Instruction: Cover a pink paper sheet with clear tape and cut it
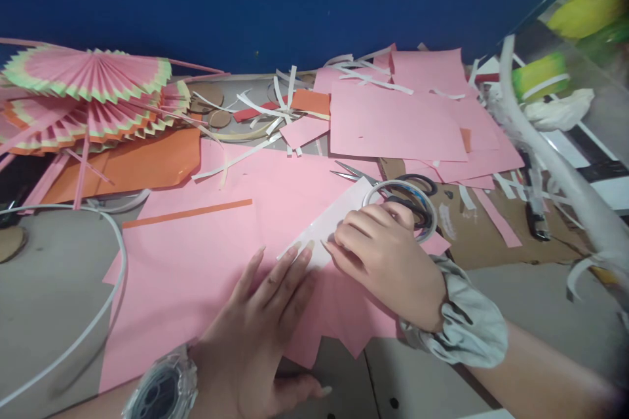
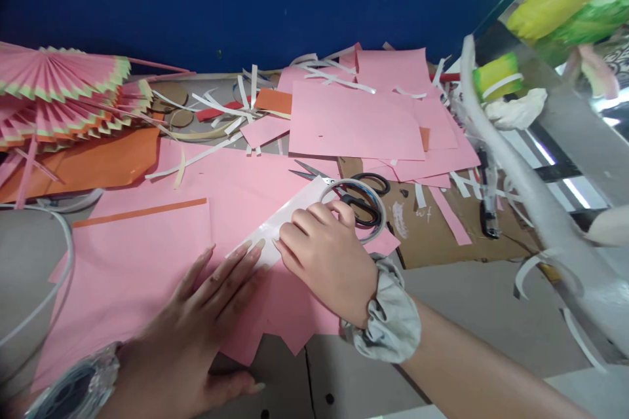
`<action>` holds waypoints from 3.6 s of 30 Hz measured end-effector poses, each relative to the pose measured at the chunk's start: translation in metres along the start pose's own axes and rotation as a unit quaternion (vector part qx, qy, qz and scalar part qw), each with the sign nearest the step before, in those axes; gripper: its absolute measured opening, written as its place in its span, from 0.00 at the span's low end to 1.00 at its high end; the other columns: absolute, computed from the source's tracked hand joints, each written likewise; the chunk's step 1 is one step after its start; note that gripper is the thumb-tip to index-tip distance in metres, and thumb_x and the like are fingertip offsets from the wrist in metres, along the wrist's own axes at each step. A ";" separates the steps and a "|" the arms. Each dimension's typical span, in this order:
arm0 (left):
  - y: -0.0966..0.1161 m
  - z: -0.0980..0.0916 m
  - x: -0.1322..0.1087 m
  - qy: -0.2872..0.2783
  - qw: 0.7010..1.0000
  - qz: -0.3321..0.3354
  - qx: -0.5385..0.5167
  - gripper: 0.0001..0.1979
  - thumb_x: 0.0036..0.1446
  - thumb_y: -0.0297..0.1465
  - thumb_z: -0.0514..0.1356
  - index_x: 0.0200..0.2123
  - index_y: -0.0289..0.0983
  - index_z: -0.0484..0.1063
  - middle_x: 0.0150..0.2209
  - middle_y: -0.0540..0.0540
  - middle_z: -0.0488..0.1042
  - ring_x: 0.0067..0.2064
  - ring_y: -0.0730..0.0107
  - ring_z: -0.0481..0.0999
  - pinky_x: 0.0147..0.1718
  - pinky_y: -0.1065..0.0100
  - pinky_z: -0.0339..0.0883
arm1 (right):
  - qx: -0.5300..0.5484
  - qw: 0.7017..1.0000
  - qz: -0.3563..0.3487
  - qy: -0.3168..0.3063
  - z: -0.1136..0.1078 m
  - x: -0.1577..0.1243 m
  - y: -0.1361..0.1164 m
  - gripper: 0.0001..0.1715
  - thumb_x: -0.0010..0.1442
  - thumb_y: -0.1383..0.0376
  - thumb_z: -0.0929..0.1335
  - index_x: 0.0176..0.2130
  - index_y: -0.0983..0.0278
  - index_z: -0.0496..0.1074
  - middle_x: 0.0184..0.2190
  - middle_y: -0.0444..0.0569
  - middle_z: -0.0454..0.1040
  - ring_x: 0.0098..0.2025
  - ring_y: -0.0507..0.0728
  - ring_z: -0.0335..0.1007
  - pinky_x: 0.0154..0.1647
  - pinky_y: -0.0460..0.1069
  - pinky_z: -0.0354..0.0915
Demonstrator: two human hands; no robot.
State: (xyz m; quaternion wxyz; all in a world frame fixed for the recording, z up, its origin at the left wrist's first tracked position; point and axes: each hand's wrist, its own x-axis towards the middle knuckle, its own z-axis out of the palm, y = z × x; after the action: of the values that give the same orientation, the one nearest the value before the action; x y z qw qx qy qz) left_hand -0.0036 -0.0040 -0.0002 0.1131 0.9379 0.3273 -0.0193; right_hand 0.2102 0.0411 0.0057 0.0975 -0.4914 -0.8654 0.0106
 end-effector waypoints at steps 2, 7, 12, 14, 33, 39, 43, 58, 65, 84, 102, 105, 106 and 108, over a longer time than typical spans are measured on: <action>0.000 0.000 -0.001 0.008 1.000 0.003 -0.001 0.46 0.53 0.58 0.44 0.64 0.30 0.44 0.66 0.37 0.42 0.66 0.55 0.35 0.60 0.51 0.21 | 0.001 1.000 0.002 -0.001 0.000 0.000 0.000 0.12 0.62 0.64 0.62 0.26 0.63 0.65 0.26 0.45 0.68 0.34 0.54 0.59 0.43 0.54 0.48; 0.000 -0.001 -0.001 0.000 1.000 0.002 0.008 0.45 0.53 0.58 0.45 0.64 0.30 0.45 0.66 0.37 0.42 0.66 0.55 0.33 0.60 0.49 0.21 | 0.014 1.000 0.013 -0.013 0.000 0.000 0.002 0.12 0.62 0.63 0.62 0.27 0.62 0.66 0.28 0.45 0.68 0.35 0.54 0.60 0.44 0.54 0.48; 0.001 0.000 -0.001 -0.007 1.000 0.003 0.010 0.46 0.52 0.58 0.47 0.63 0.30 0.46 0.66 0.37 0.40 0.66 0.54 0.32 0.60 0.49 0.21 | 0.022 0.999 0.030 -0.017 -0.001 0.000 0.004 0.12 0.61 0.62 0.62 0.27 0.62 0.67 0.28 0.44 0.69 0.36 0.54 0.60 0.45 0.54 0.47; 0.001 0.000 -0.001 -0.007 1.000 0.004 0.008 0.46 0.52 0.58 0.46 0.63 0.30 0.46 0.66 0.36 0.40 0.66 0.54 0.32 0.60 0.48 0.21 | 0.023 0.999 0.035 -0.023 -0.001 0.000 0.004 0.12 0.61 0.62 0.62 0.28 0.62 0.66 0.28 0.44 0.69 0.36 0.54 0.60 0.46 0.55 0.47; 0.000 -0.001 0.001 0.013 1.000 0.005 -0.007 0.44 0.53 0.57 0.46 0.62 0.29 0.51 0.66 0.35 0.43 0.66 0.53 0.36 0.60 0.50 0.22 | -0.009 0.996 0.090 0.015 -0.005 0.000 -0.001 0.11 0.57 0.58 0.66 0.28 0.62 0.63 0.26 0.43 0.69 0.36 0.55 0.64 0.50 0.56 0.49; 0.001 -0.005 -0.001 -0.005 1.000 0.008 0.001 0.44 0.55 0.57 0.43 0.64 0.29 0.45 0.66 0.36 0.39 0.66 0.52 0.35 0.60 0.49 0.22 | 0.012 0.995 0.099 0.029 -0.009 -0.001 0.001 0.12 0.55 0.58 0.67 0.30 0.62 0.62 0.27 0.43 0.70 0.35 0.56 0.65 0.49 0.55 0.52; 0.003 -0.003 -0.001 0.005 1.000 0.003 0.017 0.45 0.54 0.58 0.43 0.64 0.29 0.44 0.66 0.36 0.41 0.66 0.50 0.38 0.60 0.47 0.23 | 0.010 0.994 0.087 0.062 -0.010 0.000 0.007 0.12 0.56 0.59 0.67 0.38 0.62 0.63 0.39 0.49 0.70 0.42 0.59 0.65 0.50 0.56 0.53; 0.007 -0.019 0.003 0.098 0.988 0.009 0.122 0.39 0.53 0.50 0.55 0.59 0.28 0.57 0.62 0.35 0.56 0.62 0.50 0.55 0.58 0.57 0.42 | 0.128 0.991 0.027 -0.037 -0.011 -0.002 0.004 0.09 0.64 0.64 0.60 0.42 0.60 0.67 0.41 0.46 0.70 0.46 0.57 0.60 0.49 0.56 0.50; 0.004 0.003 0.005 0.079 0.995 -0.009 0.053 0.40 0.56 0.50 0.51 0.62 0.27 0.50 0.65 0.38 0.47 0.65 0.53 0.44 0.60 0.60 0.40 | 0.121 0.990 0.039 -0.056 -0.009 0.000 0.008 0.08 0.62 0.61 0.62 0.34 0.62 0.67 0.35 0.45 0.69 0.42 0.56 0.59 0.45 0.54 0.49; 0.000 0.005 0.006 0.063 0.998 -0.002 0.017 0.42 0.55 0.53 0.49 0.62 0.26 0.50 0.64 0.38 0.50 0.66 0.55 0.42 0.61 0.60 0.36 | 0.084 0.995 0.045 -0.027 0.002 0.004 0.002 0.11 0.60 0.64 0.63 0.26 0.63 0.64 0.28 0.44 0.67 0.36 0.54 0.59 0.44 0.53 0.48; -0.007 -0.001 0.020 0.045 0.999 -0.003 -0.030 0.40 0.57 0.52 0.48 0.62 0.28 0.49 0.66 0.38 0.45 0.66 0.57 0.38 0.61 0.59 0.42 | 0.050 0.995 0.087 -0.001 -0.003 0.006 0.002 0.09 0.58 0.59 0.65 0.29 0.60 0.67 0.32 0.44 0.69 0.39 0.56 0.61 0.46 0.56 0.49; -0.008 -0.001 0.017 0.047 0.999 -0.002 -0.018 0.40 0.57 0.52 0.48 0.63 0.28 0.48 0.66 0.39 0.44 0.66 0.56 0.38 0.61 0.59 0.44 | 0.073 0.993 0.097 0.005 -0.004 0.004 0.007 0.09 0.57 0.61 0.66 0.40 0.59 0.68 0.38 0.45 0.70 0.43 0.58 0.63 0.48 0.57 0.51; -0.007 -0.001 0.014 0.046 0.999 -0.002 -0.010 0.40 0.57 0.52 0.48 0.62 0.28 0.48 0.66 0.39 0.44 0.66 0.56 0.39 0.61 0.59 0.45 | 0.078 0.992 0.099 0.015 -0.005 0.003 0.011 0.15 0.56 0.62 0.67 0.45 0.59 0.66 0.41 0.47 0.69 0.46 0.59 0.63 0.48 0.57 0.53; -0.005 -0.003 0.008 0.046 0.999 -0.005 0.013 0.41 0.56 0.52 0.49 0.62 0.29 0.49 0.66 0.38 0.46 0.66 0.54 0.43 0.60 0.58 0.47 | 0.079 0.991 0.098 0.048 -0.008 0.003 0.018 0.22 0.57 0.64 0.66 0.51 0.60 0.62 0.46 0.52 0.66 0.50 0.61 0.61 0.50 0.57 0.55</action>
State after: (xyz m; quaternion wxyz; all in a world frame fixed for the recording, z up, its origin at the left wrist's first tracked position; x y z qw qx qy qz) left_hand -0.0001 0.0055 0.0013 0.0855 0.9375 0.3370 0.0185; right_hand 0.2254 0.0520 0.0121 0.1762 -0.5647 -0.8037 0.0649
